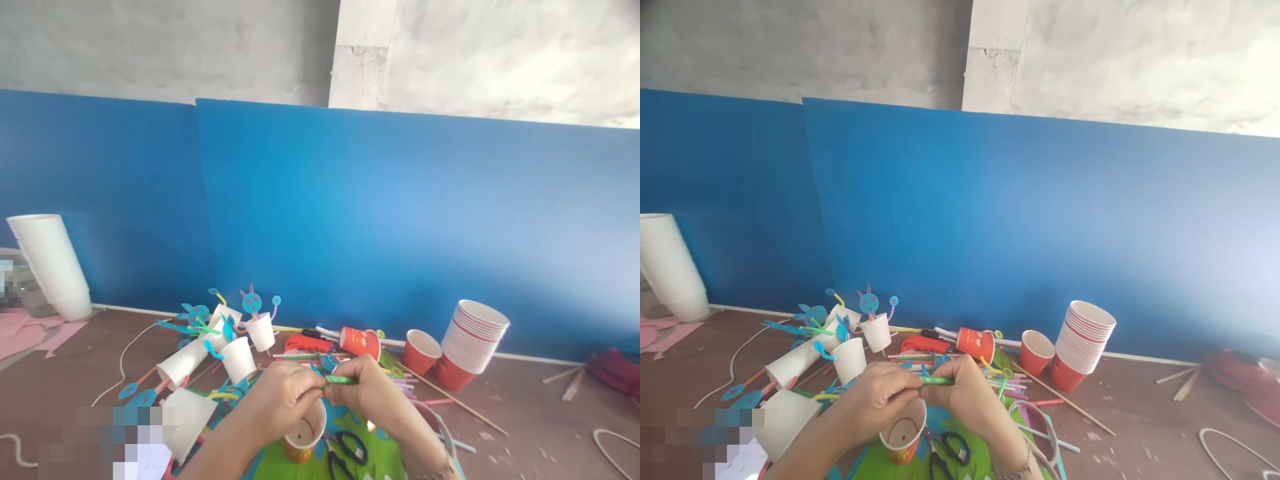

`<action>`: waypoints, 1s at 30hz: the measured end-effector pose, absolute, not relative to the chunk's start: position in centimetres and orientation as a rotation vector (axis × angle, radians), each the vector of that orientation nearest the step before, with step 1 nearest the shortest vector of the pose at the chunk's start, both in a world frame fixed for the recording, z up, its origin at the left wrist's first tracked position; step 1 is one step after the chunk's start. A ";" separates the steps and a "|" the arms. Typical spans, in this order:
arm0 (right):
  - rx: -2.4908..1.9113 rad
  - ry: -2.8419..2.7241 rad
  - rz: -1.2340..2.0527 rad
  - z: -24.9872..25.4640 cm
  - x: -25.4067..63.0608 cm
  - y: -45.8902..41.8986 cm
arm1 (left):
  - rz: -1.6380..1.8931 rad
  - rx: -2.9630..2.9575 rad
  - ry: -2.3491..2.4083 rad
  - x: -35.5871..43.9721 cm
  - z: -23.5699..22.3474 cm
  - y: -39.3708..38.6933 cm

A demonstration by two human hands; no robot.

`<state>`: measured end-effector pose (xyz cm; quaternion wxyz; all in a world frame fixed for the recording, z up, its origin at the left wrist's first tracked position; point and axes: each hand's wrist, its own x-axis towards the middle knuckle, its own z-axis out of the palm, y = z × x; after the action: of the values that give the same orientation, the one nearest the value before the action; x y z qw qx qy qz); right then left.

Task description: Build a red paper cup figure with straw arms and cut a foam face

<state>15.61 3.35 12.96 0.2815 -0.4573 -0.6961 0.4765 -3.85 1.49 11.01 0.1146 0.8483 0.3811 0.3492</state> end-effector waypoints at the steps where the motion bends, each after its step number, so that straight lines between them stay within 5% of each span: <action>1: -1.252 -1.851 1.286 12.9 15.7 3.5 | 1.032 2.474 1.131 -3.9 11.1 1.6; 30: -1.258 -1.765 1.260 13.4 16.1 3.7 | 1.247 2.386 1.113 -2.9 10.6 1.8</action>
<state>16.07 3.65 13.36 0.3119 -0.4768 -0.6690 0.4773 -2.86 1.80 10.61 0.1141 0.8137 0.3796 0.4252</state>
